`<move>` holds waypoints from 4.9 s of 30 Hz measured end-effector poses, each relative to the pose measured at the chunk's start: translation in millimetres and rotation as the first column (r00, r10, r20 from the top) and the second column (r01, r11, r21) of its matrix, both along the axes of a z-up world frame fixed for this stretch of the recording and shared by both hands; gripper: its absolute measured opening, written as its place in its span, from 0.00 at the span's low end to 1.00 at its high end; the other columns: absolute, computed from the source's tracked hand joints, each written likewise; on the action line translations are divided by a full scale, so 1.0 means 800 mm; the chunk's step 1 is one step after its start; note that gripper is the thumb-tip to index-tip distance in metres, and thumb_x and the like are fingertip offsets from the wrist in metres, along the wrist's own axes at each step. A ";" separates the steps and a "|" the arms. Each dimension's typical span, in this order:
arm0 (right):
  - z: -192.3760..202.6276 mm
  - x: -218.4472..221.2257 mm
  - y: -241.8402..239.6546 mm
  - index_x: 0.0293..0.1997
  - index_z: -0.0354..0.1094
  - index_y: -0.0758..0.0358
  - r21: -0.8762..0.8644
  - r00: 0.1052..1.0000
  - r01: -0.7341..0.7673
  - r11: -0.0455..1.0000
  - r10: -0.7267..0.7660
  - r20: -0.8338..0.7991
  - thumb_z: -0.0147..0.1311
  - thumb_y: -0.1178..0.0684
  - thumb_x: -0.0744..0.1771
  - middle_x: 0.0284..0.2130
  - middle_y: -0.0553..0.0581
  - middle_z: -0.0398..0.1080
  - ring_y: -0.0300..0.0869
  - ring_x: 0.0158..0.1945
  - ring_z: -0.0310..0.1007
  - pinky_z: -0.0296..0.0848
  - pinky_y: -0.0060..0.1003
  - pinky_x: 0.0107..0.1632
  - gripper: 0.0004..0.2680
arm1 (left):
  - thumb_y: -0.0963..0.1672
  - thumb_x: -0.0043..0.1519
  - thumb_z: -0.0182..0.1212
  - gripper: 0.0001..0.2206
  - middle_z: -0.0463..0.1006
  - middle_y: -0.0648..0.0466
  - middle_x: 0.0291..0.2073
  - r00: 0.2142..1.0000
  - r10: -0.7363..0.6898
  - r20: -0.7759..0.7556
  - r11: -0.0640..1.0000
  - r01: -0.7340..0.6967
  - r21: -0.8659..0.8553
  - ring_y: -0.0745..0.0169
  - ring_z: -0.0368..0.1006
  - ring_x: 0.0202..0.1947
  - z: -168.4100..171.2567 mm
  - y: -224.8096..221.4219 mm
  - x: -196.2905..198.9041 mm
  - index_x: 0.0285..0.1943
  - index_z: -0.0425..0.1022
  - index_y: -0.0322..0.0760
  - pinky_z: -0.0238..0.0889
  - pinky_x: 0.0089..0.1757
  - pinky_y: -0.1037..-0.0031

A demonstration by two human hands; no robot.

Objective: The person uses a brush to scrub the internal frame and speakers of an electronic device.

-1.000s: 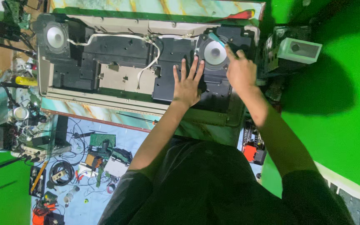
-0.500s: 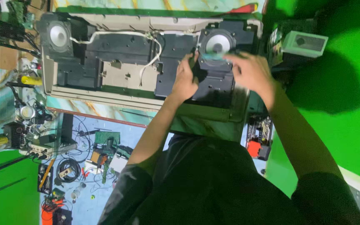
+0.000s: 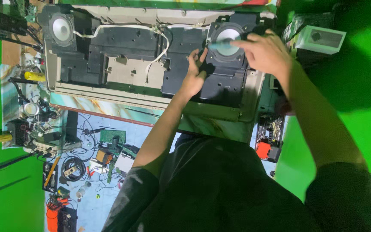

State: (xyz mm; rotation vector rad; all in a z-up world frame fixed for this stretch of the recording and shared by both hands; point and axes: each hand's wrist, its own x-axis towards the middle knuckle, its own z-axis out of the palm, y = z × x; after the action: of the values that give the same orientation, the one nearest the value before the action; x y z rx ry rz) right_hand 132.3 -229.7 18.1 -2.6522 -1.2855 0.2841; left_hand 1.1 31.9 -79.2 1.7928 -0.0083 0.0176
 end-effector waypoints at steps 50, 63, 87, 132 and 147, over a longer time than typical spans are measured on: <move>-0.021 -0.126 -0.035 0.68 0.67 0.45 0.295 0.938 0.301 0.907 -0.338 0.082 0.53 0.58 0.67 0.37 0.60 0.73 0.49 0.23 0.73 0.75 0.43 0.27 0.20 | 0.49 0.70 0.48 0.33 0.36 0.45 0.80 0.998 0.029 0.063 0.526 -0.069 0.848 0.40 0.36 0.79 0.083 -0.045 0.035 0.82 0.39 0.38 0.32 0.70 0.41; -0.056 -0.051 -0.054 0.67 0.68 0.47 0.285 0.896 0.160 0.945 -0.260 0.360 0.54 0.59 0.63 0.40 0.63 0.73 0.43 0.19 0.65 0.68 0.37 0.23 0.23 | 0.50 0.72 0.42 0.33 0.37 0.34 0.79 0.983 0.084 0.166 0.551 -0.185 0.813 0.37 0.36 0.80 0.033 -0.062 0.057 0.79 0.38 0.22 0.35 0.71 0.48; -0.059 -0.067 0.069 0.68 0.64 0.44 0.274 0.909 0.362 0.891 -0.403 0.109 0.61 0.56 0.63 0.40 0.64 0.75 0.55 0.23 0.76 0.79 0.49 0.28 0.24 | 0.50 0.70 0.48 0.33 0.51 0.32 0.77 0.969 0.098 0.228 0.540 -0.244 0.805 0.33 0.47 0.78 0.053 -0.060 0.052 0.76 0.50 0.17 0.41 0.69 0.43; -0.095 -0.117 -0.006 0.71 0.62 0.48 0.313 0.790 0.479 0.820 -0.558 0.254 0.55 0.58 0.61 0.36 0.61 0.72 0.52 0.29 0.73 0.75 0.44 0.34 0.27 | 0.51 0.71 0.43 0.33 0.42 0.35 0.78 0.993 0.023 0.114 0.569 -0.107 0.815 0.36 0.39 0.78 0.048 -0.053 0.061 0.79 0.42 0.24 0.32 0.69 0.43; -0.035 -0.082 0.009 0.68 0.66 0.45 0.335 0.861 0.423 0.842 -0.489 0.142 0.56 0.57 0.63 0.40 0.61 0.74 0.54 0.27 0.74 0.76 0.49 0.30 0.23 | 0.53 0.69 0.40 0.36 0.33 0.40 0.80 0.994 0.020 -0.105 0.492 0.082 0.867 0.43 0.29 0.79 0.055 -0.048 0.063 0.80 0.35 0.28 0.25 0.70 0.46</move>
State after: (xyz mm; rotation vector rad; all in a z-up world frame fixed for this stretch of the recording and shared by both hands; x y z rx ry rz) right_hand 66.7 -222.5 -9.6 -2.6692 -0.6258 -0.2637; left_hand 51.5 -6.3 -35.0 2.8468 0.0296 -0.1314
